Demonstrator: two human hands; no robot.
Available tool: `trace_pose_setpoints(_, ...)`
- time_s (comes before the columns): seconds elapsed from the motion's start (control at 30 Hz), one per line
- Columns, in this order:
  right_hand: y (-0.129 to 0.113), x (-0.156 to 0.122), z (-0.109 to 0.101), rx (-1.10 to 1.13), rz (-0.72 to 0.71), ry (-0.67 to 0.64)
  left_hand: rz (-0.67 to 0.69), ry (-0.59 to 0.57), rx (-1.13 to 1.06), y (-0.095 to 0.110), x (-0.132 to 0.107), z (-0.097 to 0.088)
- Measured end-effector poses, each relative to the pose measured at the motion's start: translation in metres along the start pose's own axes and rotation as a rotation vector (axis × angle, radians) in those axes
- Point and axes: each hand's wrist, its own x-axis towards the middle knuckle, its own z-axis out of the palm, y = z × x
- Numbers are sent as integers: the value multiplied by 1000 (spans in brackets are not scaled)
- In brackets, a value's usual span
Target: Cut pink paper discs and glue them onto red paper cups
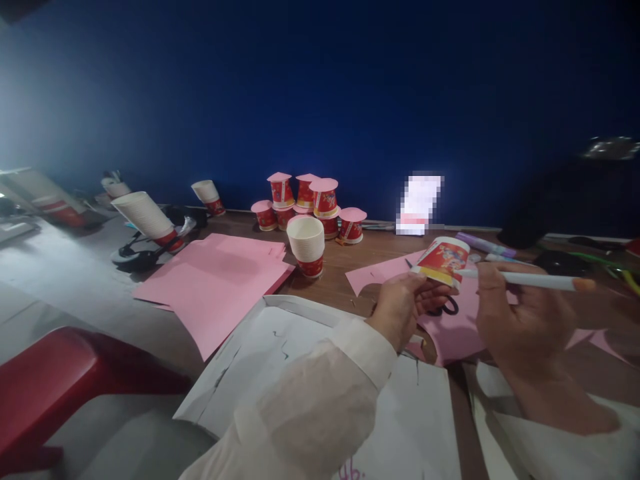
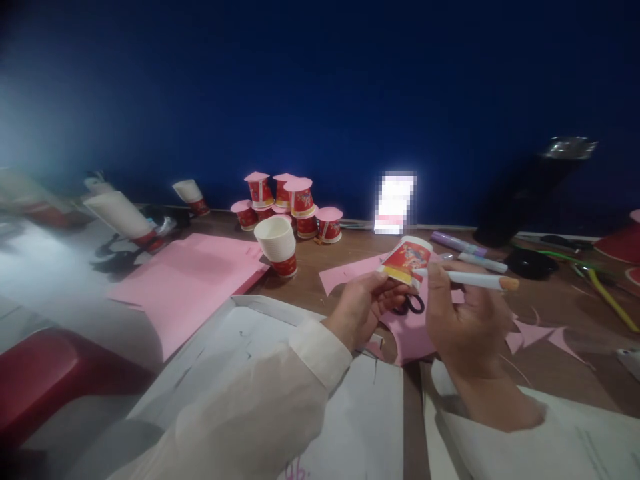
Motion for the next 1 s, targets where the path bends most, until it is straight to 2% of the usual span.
trace_pose_setpoints(0.17,0,-1,-1,-18,61,-22,4,13,38,1,-1,0)
trace_pose_setpoints(0.3,1,-1,-1,-25,55,-27,-13,32,58,3,-2,1)
trace_pose_setpoints(0.5,0,0,-2,-29,28,-21,27,9,68,-1,0,-1)
trace_pose_setpoints(0.8,-6,1,-3,6,88,-53,46,-28,146,-4,4,-2)
trace_pose_setpoints(1.0,0,-2,-1,38,-50,-26,62,-60,175,-7,7,-5)
